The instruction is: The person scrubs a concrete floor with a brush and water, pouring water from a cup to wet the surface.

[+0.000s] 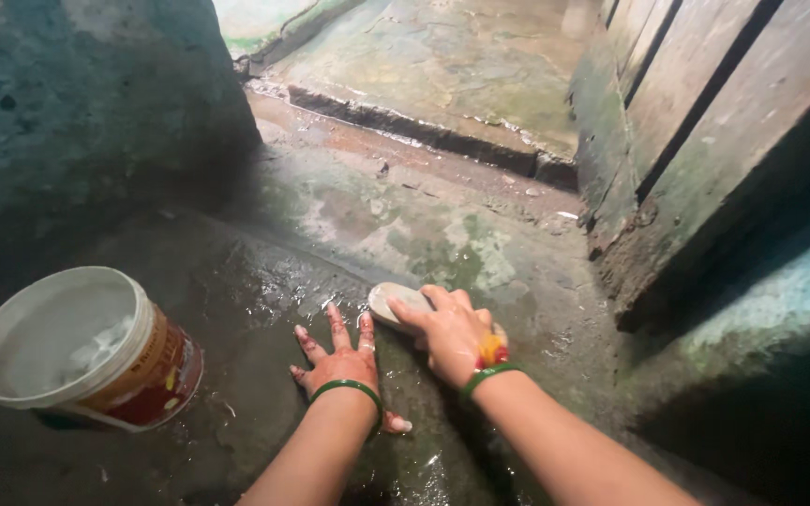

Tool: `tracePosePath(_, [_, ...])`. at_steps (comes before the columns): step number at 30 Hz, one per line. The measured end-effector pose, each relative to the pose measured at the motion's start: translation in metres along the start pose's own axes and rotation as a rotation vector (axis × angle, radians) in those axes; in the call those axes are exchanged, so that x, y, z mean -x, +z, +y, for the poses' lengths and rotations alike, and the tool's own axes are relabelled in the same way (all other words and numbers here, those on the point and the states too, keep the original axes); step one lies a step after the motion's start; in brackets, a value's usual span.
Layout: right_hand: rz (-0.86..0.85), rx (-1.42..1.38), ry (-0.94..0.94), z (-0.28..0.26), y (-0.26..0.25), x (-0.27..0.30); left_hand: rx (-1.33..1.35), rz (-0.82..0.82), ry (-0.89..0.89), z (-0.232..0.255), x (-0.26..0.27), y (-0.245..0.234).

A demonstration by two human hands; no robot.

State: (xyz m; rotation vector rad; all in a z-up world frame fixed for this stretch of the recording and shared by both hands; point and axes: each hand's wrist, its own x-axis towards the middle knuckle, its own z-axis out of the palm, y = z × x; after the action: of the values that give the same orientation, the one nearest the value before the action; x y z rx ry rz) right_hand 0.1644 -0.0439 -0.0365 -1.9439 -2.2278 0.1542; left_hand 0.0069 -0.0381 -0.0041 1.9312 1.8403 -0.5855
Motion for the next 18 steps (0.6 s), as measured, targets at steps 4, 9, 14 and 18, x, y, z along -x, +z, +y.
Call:
tracePosePath(4, [0.079,-0.041,-0.131,0.018,-0.009,0.026,-0.013,-0.009,0.002,-0.002,0.001,-0.003])
tracePosePath(9, [0.004,-0.012,-0.061,0.067,-0.025,0.103,-0.049,0.035,0.007,-0.004,0.001,0.004])
tracePosePath(14, [0.037,-0.015,-0.003,0.048,-0.022,0.095,-0.087,0.009,0.01,-0.005,0.003,0.008])
tracePosePath(18, [-0.017,-0.077,0.043,-0.006,-0.017,0.022,-0.09,-0.006,-0.005,-0.003,-0.003,0.004])
